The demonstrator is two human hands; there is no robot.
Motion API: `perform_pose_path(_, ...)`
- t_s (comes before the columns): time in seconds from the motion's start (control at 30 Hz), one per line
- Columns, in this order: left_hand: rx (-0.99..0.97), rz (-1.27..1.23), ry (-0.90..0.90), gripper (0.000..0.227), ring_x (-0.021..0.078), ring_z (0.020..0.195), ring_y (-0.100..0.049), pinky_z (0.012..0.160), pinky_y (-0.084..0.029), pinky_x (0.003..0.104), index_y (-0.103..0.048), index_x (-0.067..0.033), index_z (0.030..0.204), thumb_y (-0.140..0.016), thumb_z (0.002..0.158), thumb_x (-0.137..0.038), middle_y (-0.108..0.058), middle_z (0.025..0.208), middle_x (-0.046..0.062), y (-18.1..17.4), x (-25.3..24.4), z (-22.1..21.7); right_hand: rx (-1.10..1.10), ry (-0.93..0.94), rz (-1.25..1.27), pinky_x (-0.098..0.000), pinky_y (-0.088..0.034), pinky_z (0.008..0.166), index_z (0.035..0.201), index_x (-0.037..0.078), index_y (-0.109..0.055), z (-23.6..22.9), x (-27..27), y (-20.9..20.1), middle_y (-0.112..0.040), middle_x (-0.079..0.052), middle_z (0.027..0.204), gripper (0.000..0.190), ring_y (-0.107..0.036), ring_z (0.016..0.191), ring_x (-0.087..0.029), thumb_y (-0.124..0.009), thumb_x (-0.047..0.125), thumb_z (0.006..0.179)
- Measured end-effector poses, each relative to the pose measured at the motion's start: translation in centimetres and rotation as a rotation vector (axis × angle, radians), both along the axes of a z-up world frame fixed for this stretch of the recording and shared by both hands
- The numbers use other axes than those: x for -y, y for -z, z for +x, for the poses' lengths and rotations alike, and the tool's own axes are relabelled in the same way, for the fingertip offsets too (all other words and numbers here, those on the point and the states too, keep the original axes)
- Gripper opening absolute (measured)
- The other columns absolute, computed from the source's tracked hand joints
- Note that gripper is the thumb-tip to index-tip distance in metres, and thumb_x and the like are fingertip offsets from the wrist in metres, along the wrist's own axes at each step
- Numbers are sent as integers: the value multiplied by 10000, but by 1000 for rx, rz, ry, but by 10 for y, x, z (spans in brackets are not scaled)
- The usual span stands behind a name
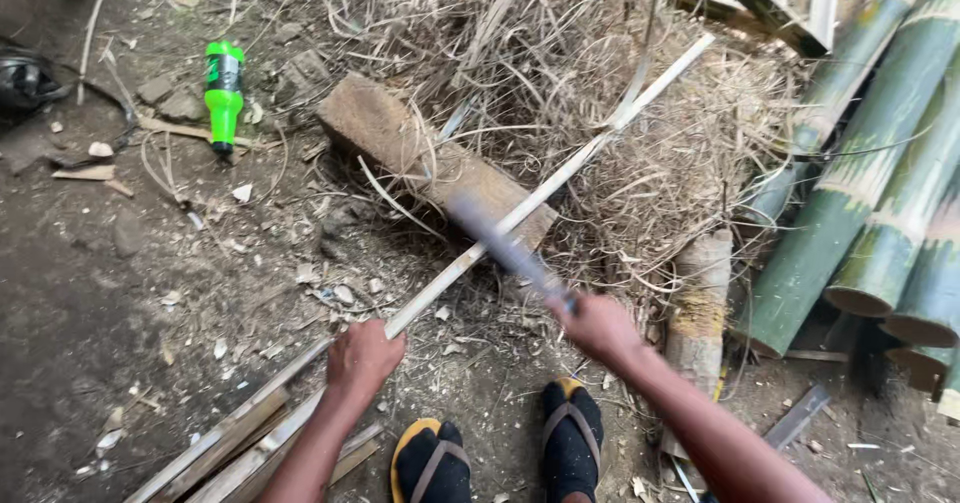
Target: The person uses a machete to shave and smooth thin bamboo strips. They repeatedly draw the blade along the strips to remove splinters and flatten the surface, working over a wooden block in a cluttered workshop.
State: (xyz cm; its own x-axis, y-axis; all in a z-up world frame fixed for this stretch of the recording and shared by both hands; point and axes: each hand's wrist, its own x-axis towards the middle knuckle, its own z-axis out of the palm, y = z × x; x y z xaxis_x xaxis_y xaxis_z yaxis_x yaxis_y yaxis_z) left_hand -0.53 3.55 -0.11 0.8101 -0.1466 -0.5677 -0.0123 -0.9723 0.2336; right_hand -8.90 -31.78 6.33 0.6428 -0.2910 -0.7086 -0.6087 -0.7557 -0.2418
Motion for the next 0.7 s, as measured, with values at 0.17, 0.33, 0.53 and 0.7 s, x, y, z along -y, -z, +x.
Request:
perform_pose_path(0.17,-130,128,-59,359,176,526,-599,440,-481,354,-771,-90,1001,-605,941,-403,-703,679,60,-21,-78,-17,-24,-276,-149,-374,-579,506,1103,94,-669,5,37,-9,-711,-72,725,521,-674,606,-212,-389,524,1018)
perform_pose_path(0.33,-36,194,-59,372,188,551,-672,481,-551,357,-761,-112,1009,-626,926,-448,-712,688,76,-18,-111,-28,341,-49,-341,-473,-555,697,1115,96,-743,32,73,13,-729,-178,824,673,-698,778,-342,-391,665,1039)
perform_pose_path(0.53,153,98,76,263,167,556,-679,481,-553,326,-723,-96,996,-542,1032,-283,-713,708,84,-17,-19,-15,67,-158,0,-459,-595,766,1252,188,-635,-9,-36,7,-750,-150,863,598,-752,786,-302,-399,638,936)
perform_pose_path(0.7,126,45,-27,253,186,439,-601,367,-545,374,-714,-75,1012,-563,984,-277,-654,652,100,-27,-46,-30,112,-190,-160,-477,-600,731,1125,110,-664,-3,-23,-25,-726,-155,892,605,-718,813,-321,-460,652,948)
